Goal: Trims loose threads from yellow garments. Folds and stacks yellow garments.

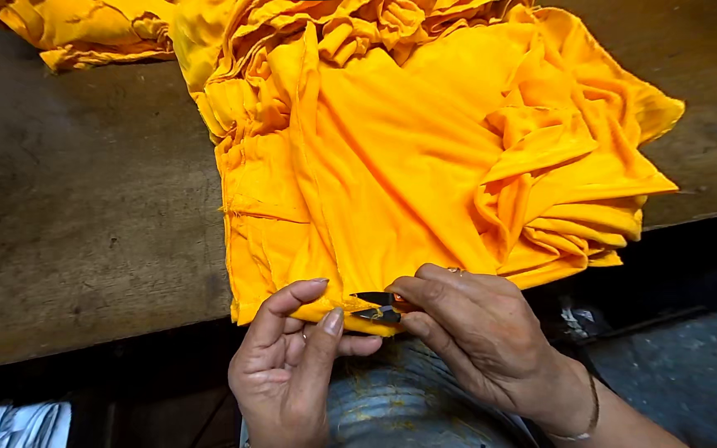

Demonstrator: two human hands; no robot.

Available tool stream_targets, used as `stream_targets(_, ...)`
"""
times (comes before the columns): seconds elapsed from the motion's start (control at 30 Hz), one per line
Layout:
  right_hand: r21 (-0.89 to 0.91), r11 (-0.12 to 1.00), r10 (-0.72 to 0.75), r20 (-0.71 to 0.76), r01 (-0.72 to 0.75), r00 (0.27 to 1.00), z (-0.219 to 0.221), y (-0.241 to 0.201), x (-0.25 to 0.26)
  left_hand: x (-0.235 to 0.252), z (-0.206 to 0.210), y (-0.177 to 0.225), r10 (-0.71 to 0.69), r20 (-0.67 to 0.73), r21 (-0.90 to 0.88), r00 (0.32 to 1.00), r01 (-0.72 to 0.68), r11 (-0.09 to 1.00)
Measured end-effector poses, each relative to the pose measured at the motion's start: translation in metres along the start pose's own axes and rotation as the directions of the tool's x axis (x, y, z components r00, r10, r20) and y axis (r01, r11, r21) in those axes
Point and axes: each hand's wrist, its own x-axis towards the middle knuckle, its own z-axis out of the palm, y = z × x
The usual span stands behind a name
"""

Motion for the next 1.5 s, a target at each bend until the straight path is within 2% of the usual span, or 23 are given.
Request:
stream_targets(0.17, -0.046, 0.999, -0.010, -0.010, 0.009, 1.000, 0.003, -0.005, 0.004, -0.001, 0.000, 0.001, 0.008, -0.008, 0.013, 1.000, -0.008, 1.000)
stream_targets(0.3, -0.125, 0.992, -0.033, -0.048, 0.026, 0.998, 0.006, -0.007, 0.004, -0.001, 0.001, 0.003, -0.041, -0.040, -0.033, 0.998, 0.039, 0.999)
stream_targets(0.53, -0.168, 0.986, -0.026, -0.078, 0.012, 0.997, 0.009, -0.009, -0.002, -0.004, 0.005, 0.006, -0.131, -0.096, -0.142, 0.987, 0.117, 0.983)
stream_targets(0.73, -0.150, 0.989, -0.022, -0.084, 0.009, 0.996, 0.008, -0.008, -0.006, -0.005, 0.007, 0.006, -0.154, -0.118, -0.142, 0.981, 0.137, 0.980)
stream_targets(1.13, -0.090, 0.996, -0.016, -0.060, 0.010, 0.998, 0.010, -0.010, -0.002, -0.007, 0.005, 0.004, -0.045, -0.035, -0.009, 0.998, 0.045, 0.999)
stream_targets(1.4, -0.163, 0.987, -0.028, -0.064, 0.017, 0.998, 0.010, -0.013, -0.002, -0.008, 0.005, 0.001, 0.036, -0.051, 0.100, 0.998, -0.030, 0.995)
stream_targets(1.5, -0.089, 0.996, -0.013, -0.064, 0.007, 0.998, 0.010, -0.009, -0.002, -0.008, 0.003, -0.001, 0.061, -0.017, 0.110, 0.998, -0.059, 0.992)
